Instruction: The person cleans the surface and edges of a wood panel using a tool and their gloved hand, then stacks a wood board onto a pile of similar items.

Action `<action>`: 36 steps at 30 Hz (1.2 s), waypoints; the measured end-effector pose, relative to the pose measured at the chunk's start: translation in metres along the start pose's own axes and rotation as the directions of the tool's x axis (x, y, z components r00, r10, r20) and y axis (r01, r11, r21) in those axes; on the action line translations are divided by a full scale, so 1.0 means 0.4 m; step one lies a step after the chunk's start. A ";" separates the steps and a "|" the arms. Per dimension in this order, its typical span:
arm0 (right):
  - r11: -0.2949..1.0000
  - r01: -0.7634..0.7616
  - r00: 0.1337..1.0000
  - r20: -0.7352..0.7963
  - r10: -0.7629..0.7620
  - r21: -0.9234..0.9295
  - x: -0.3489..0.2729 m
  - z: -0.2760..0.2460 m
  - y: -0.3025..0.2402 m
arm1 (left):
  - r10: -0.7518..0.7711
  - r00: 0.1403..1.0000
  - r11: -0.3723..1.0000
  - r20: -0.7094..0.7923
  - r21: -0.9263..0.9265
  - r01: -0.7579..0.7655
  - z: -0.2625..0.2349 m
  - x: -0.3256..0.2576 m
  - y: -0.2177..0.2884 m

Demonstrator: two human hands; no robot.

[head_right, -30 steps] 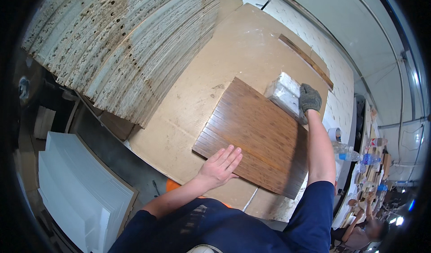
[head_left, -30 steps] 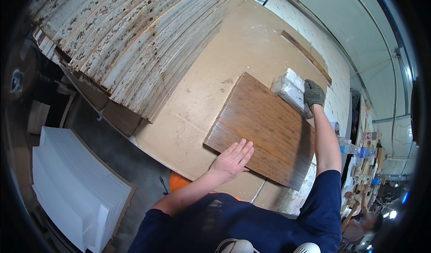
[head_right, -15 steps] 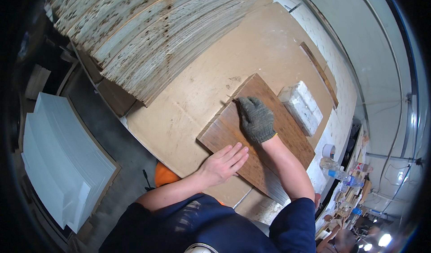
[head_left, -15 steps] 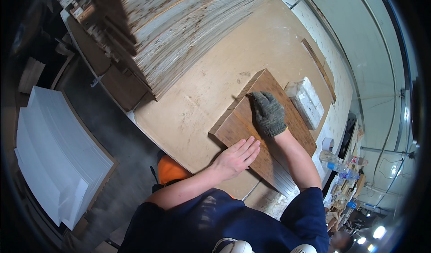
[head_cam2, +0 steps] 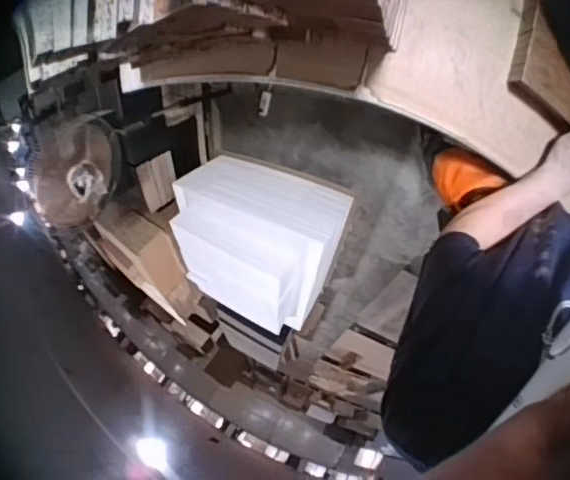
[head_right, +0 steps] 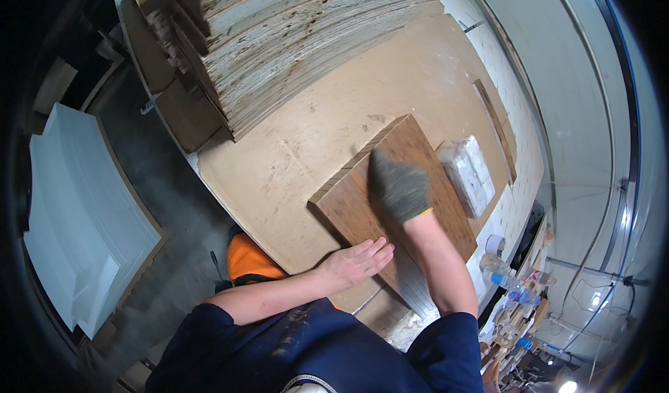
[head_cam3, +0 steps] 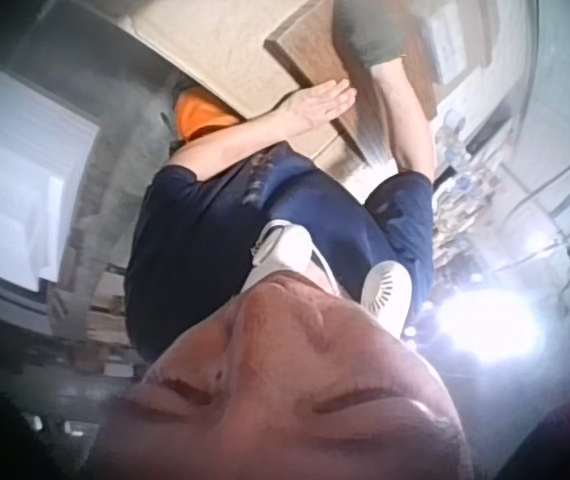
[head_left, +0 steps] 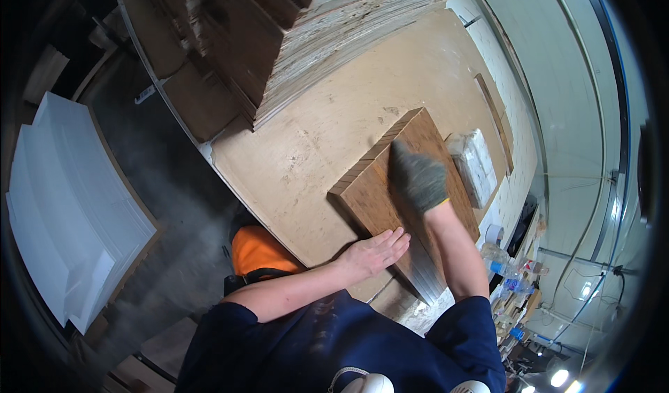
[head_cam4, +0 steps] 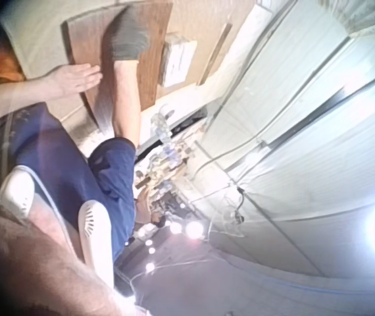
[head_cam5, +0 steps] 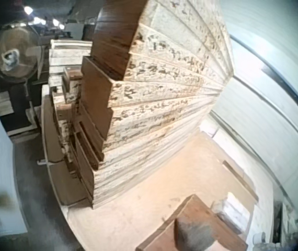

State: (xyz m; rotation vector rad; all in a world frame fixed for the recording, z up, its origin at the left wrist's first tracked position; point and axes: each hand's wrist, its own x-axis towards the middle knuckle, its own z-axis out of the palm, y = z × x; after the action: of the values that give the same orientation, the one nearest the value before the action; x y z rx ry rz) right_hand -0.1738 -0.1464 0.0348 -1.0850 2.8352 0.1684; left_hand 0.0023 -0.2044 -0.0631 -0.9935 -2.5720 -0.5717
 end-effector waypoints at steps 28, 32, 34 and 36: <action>0.937 0.340 0.926 0.147 -0.348 0.077 -0.048 0.081 -0.032 | -0.023 0.991 1.000 -0.129 0.015 0.025 0.046 0.006 0.008; 0.829 0.447 0.889 -0.069 -0.452 0.337 -0.151 0.176 -0.096 | -0.189 0.981 0.909 -0.041 -0.387 0.158 0.113 0.015 0.048; 0.874 0.383 0.893 0.121 -0.433 0.298 -0.088 0.130 -0.005 | -0.091 0.991 0.993 -0.097 -0.085 0.083 0.077 0.007 0.020; 0.959 0.234 0.957 0.135 -0.256 0.162 -0.036 0.066 0.000 | -0.003 0.989 0.999 -0.146 0.042 0.010 0.038 0.009 0.002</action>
State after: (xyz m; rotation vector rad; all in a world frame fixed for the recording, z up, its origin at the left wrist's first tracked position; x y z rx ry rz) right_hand -0.1616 -0.1333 0.0107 -1.3160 2.5056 0.0245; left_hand -0.0021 -0.1946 -0.0743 -0.8952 -2.4493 -0.5665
